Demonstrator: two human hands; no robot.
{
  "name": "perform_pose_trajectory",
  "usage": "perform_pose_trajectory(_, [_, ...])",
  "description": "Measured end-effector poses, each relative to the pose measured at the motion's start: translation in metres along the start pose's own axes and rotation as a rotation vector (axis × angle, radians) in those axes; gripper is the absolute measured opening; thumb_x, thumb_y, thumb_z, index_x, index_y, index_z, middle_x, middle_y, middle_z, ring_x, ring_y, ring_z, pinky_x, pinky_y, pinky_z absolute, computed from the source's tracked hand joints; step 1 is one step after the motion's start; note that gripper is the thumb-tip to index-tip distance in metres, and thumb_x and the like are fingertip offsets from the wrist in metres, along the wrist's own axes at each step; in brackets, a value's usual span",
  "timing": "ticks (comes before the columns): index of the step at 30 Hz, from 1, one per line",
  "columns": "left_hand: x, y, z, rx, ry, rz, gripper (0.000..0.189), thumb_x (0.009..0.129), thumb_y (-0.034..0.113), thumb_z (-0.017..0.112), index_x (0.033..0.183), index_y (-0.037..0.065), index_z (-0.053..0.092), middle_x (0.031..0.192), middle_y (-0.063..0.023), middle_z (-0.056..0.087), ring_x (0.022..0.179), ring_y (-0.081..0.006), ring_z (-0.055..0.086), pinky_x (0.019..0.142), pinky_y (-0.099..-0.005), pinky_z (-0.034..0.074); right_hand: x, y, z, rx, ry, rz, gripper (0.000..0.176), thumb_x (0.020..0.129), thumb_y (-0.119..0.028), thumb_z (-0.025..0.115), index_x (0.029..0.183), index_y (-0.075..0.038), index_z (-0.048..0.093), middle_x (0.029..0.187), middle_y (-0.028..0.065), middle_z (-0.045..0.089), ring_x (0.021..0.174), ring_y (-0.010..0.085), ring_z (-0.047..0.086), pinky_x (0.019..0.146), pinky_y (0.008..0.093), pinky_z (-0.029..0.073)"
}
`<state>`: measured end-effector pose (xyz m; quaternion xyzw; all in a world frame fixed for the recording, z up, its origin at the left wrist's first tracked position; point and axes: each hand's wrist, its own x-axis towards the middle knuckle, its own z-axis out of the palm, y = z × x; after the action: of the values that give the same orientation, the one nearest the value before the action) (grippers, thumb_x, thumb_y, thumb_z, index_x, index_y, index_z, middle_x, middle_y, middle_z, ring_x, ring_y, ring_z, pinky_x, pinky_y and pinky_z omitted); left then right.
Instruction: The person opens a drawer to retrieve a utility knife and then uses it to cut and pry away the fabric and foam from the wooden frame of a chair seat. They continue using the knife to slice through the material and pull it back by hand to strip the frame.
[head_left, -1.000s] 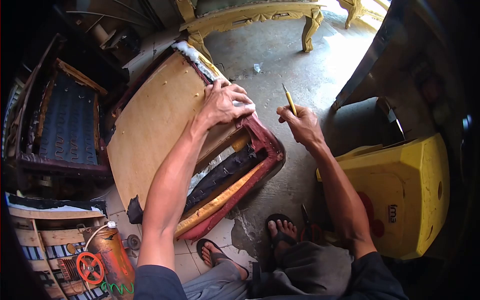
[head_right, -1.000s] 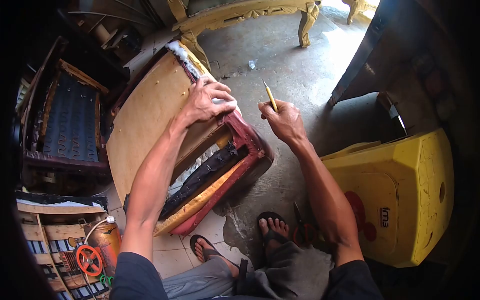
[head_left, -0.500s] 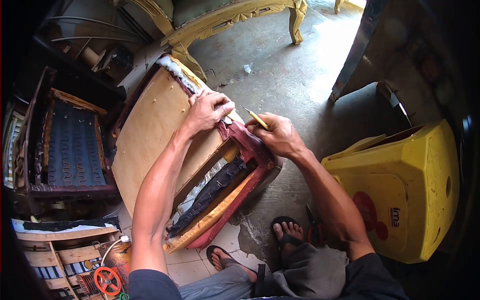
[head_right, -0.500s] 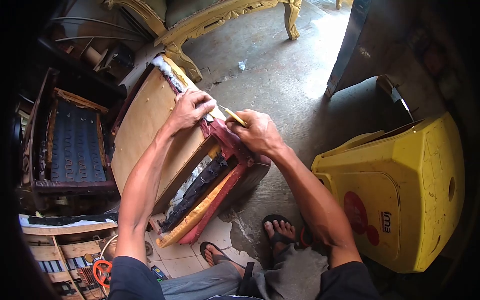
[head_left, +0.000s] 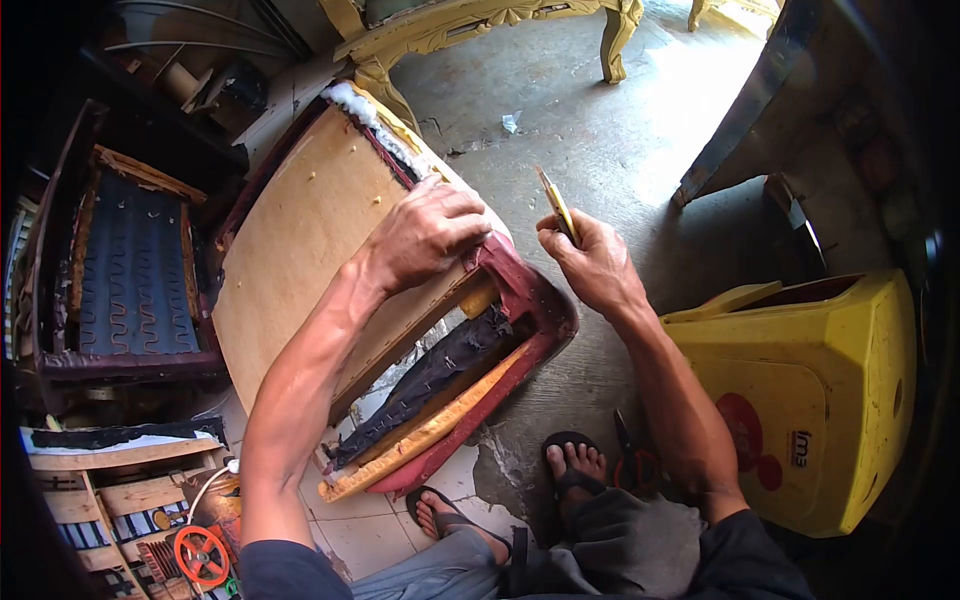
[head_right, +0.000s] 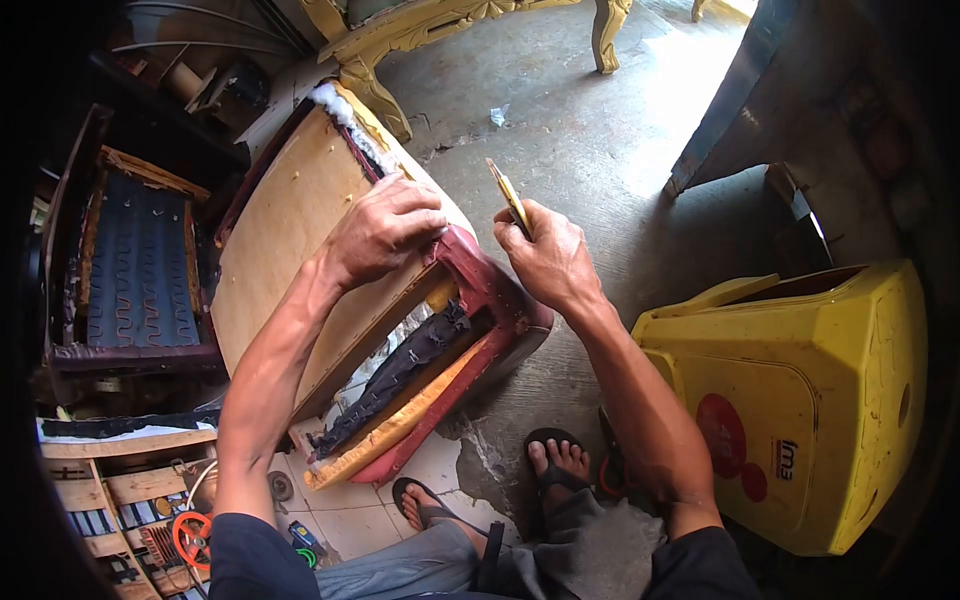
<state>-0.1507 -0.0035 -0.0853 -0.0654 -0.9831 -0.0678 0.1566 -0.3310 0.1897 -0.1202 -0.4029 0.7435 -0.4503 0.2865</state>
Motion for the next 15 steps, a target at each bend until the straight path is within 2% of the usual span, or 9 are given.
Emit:
perform_pose_trajectory(3, [0.0, 0.002, 0.009, 0.077, 0.035, 0.054, 0.02, 0.088, 0.008, 0.074, 0.106, 0.001, 0.069, 0.113, -0.0155, 0.068, 0.105, -0.0353, 0.067, 0.093, -0.0445, 0.055, -0.004, 0.0, 0.0, 0.024, 0.009, 0.02, 0.03, 0.098, -0.027, 0.063, 0.108, -0.002, 0.074, 0.087, 0.0182, 0.073, 0.084, 0.0293, 0.074, 0.082, 0.0415, 0.055])
perform_pose_trajectory(5, [-0.002, 0.002, 0.016, -0.024, 0.1, 0.006, 0.017, 0.09, 0.006, 0.07, 0.105, -0.001, 0.065, 0.106, -0.0164, 0.066, 0.103, -0.0362, 0.064, 0.093, -0.0451, 0.053, -0.008, -0.005, -0.003, -0.013, -0.001, 0.025, 0.031, 0.098, -0.028, 0.064, 0.111, -0.001, 0.073, 0.088, 0.0194, 0.073, 0.085, 0.0308, 0.074, 0.082, 0.0424, 0.055])
perform_pose_trajectory(7, [-0.003, -0.008, 0.023, -0.056, 0.203, -0.308, 0.013, 0.093, 0.006, 0.066, 0.102, -0.002, 0.062, 0.1, -0.0174, 0.062, 0.099, -0.037, 0.061, 0.091, -0.0459, 0.05, -0.013, -0.007, -0.006, -0.053, -0.005, 0.032, 0.033, 0.098, -0.028, 0.064, 0.114, 0.0, 0.071, 0.089, 0.0206, 0.073, 0.085, 0.0322, 0.074, 0.082, 0.0432, 0.055])
perform_pose_trajectory(9, [-0.008, -0.033, 0.029, -0.077, 0.323, -0.352, 0.012, 0.097, 0.008, 0.063, 0.1, -0.002, 0.06, 0.097, -0.0183, 0.059, 0.096, -0.0354, 0.06, 0.09, -0.0452, 0.048, -0.022, -0.007, -0.007, -0.195, 0.028, -0.091, 0.037, 0.099, -0.029, 0.064, 0.12, 0.002, 0.066, 0.094, 0.0256, 0.071, 0.09, 0.0399, 0.073, 0.083, 0.0474, 0.054])
perform_pose_trajectory(10, [-0.01, -0.041, 0.028, -0.093, 0.347, -0.369, 0.012, 0.097, 0.009, 0.065, 0.101, -0.002, 0.06, 0.097, -0.0177, 0.059, 0.096, -0.0348, 0.06, 0.09, -0.0438, 0.048, -0.026, -0.009, -0.01, -0.269, -0.007, -0.134, 0.035, 0.102, -0.026, 0.06, 0.122, 0.003, 0.061, 0.101, 0.0306, 0.069, 0.097, 0.0475, 0.069, 0.086, 0.0528, 0.052])
perform_pose_trajectory(13, [-0.014, -0.051, 0.036, -0.127, 0.428, -0.402, 0.014, 0.097, 0.011, 0.067, 0.101, -0.001, 0.062, 0.097, -0.0163, 0.061, 0.096, -0.0335, 0.062, 0.089, -0.0413, 0.05, -0.041, -0.025, -0.005, -0.191, -0.051, -0.168, 0.028, 0.104, -0.021, 0.056, 0.119, 0.002, 0.06, 0.103, 0.0313, 0.069, 0.098, 0.0507, 0.067, 0.087, 0.0547, 0.052])
perform_pose_trajectory(14, [-0.015, -0.052, 0.038, -0.144, 0.482, -0.41, 0.014, 0.097, 0.012, 0.069, 0.102, 0.0, 0.063, 0.097, -0.0155, 0.062, 0.095, -0.0328, 0.063, 0.088, -0.0401, 0.05, -0.044, -0.022, 0.002, -0.291, 0.013, -0.33, 0.026, 0.106, -0.02, 0.054, 0.121, 0.001, 0.059, 0.099, 0.0291, 0.069, 0.091, 0.0502, 0.068, 0.082, 0.0561, 0.054])
perform_pose_trajectory(15, [-0.017, -0.052, 0.041, -0.146, 0.487, -0.419, 0.014, 0.097, 0.012, 0.069, 0.102, 0.0, 0.063, 0.097, -0.0155, 0.062, 0.095, -0.0328, 0.063, 0.088, -0.0401, 0.05, -0.044, -0.023, 0.008, -0.296, 0.004, -0.331, 0.026, 0.106, -0.02, 0.054, 0.121, 0.001, 0.059, 0.099, 0.0291, 0.069, 0.091, 0.0502, 0.068, 0.082, 0.0561, 0.054])
